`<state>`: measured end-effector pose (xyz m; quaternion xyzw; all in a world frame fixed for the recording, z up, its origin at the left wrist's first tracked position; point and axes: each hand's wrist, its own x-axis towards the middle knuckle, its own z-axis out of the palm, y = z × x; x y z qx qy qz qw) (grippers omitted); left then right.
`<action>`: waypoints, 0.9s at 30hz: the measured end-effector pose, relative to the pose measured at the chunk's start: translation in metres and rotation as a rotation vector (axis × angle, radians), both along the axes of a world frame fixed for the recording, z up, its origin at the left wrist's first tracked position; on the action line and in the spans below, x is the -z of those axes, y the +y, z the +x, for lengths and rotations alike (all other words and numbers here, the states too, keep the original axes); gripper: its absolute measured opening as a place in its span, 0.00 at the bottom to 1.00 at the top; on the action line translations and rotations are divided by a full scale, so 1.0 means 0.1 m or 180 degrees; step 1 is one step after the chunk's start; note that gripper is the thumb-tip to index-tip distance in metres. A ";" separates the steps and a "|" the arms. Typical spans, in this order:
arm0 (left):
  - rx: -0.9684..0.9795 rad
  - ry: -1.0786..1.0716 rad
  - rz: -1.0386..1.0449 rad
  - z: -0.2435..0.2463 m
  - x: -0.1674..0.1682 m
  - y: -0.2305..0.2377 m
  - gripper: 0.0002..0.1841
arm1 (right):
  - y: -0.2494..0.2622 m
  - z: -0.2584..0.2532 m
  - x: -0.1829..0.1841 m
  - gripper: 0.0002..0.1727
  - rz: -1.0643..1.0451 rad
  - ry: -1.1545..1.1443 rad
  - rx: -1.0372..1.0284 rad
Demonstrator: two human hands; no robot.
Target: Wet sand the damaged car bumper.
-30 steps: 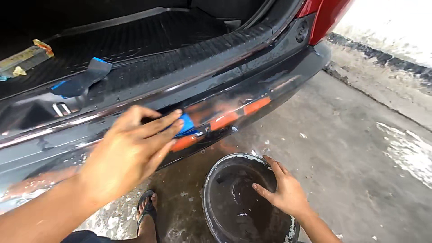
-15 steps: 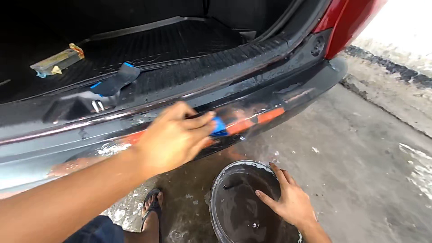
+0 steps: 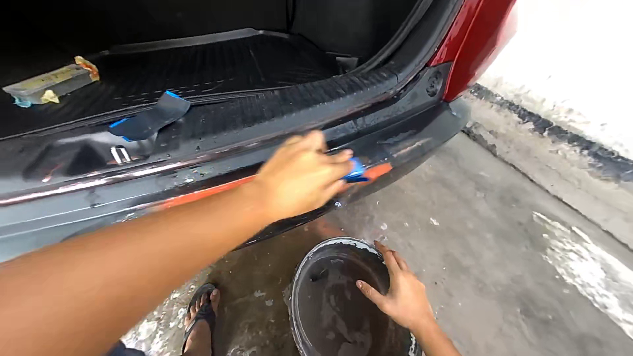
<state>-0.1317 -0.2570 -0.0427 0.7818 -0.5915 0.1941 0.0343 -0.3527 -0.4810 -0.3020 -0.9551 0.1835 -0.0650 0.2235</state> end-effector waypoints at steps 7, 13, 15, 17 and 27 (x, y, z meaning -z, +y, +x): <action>0.0061 0.0212 -0.0012 -0.07 -0.07 0.66 0.21 | -0.05 -0.10 0.06 0.64 0.0171 -0.0363 -0.0088; 0.0063 0.0130 -0.0211 -0.09 -0.01 1.29 0.20 | -0.03 0.00 0.02 0.66 0.0326 -0.0260 0.0078; 0.0007 0.0062 -0.0040 -0.03 0.00 0.52 0.21 | 0.01 0.00 0.01 0.66 0.0065 -0.0203 0.0038; -0.0022 0.0152 0.0162 0.03 -0.06 -0.18 0.21 | 0.02 -0.05 0.03 0.65 -0.0150 -0.0113 -0.0064; 0.0039 0.0303 -0.0190 -0.06 -0.08 2.23 0.18 | -0.06 -0.04 0.14 0.57 0.1253 -0.1091 0.0053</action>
